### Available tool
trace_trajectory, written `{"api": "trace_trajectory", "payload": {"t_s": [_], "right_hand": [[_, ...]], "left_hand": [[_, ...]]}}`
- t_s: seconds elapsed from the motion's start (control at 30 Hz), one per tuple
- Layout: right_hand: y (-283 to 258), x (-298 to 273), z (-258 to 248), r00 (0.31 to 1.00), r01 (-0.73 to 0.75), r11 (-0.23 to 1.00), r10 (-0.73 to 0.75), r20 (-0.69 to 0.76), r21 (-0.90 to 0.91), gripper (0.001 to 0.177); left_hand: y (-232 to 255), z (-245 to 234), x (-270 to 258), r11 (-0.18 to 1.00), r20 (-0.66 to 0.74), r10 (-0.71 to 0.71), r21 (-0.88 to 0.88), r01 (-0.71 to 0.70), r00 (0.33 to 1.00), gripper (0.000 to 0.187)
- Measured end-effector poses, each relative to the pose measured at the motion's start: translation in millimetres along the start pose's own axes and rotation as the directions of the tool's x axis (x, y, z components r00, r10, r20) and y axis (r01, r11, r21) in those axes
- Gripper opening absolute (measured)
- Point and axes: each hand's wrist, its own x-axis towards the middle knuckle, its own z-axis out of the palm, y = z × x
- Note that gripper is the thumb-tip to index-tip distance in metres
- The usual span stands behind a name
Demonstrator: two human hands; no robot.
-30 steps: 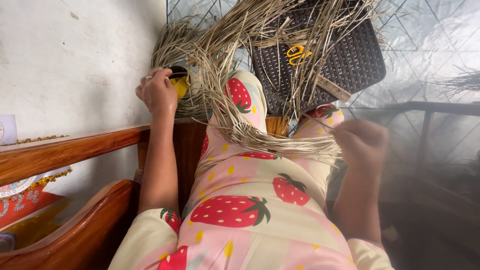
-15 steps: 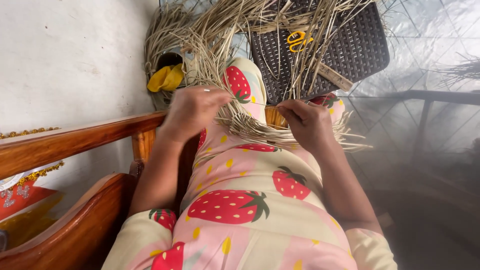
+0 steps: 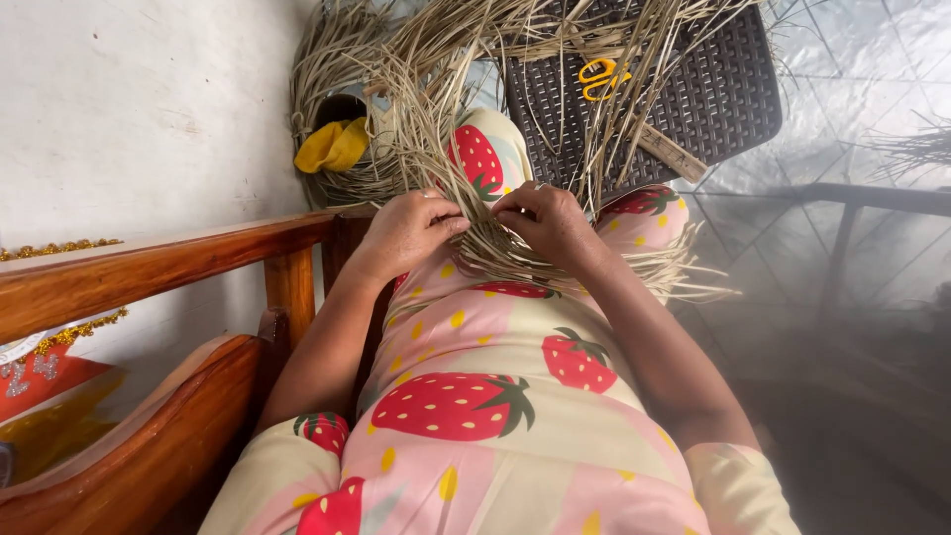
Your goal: Weaving dried plant strips into a structured pattern for a craft project
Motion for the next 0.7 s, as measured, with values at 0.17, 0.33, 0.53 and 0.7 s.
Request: {"api": "trace_trajectory", "payload": {"t_s": [0.17,0.33,0.53,0.7], "right_hand": [[7,9,10,1.0,0.011,1.0,-0.011,-0.016,0.006,0.011],[7,12,9,0.997,-0.04,0.999,0.039,0.066,0.012,0.015],[7,13,6,0.987,-0.078,0.995,0.069,0.143,0.06,0.019],[20,10,3,0.979,-0.018,0.999,0.011,0.206,0.033,0.017]], "left_hand": [[-14,22,5,0.996,-0.085,0.0,-0.089,-0.008,0.996,0.028],[-13,31,3,0.992,-0.15,0.027,-0.122,-0.045,0.988,0.017],[1,51,0,0.956,-0.296,0.111,0.291,-0.021,0.949,0.013],[37,72,3,0.721,-0.447,0.495,0.69,-0.065,0.745,0.01]]}}
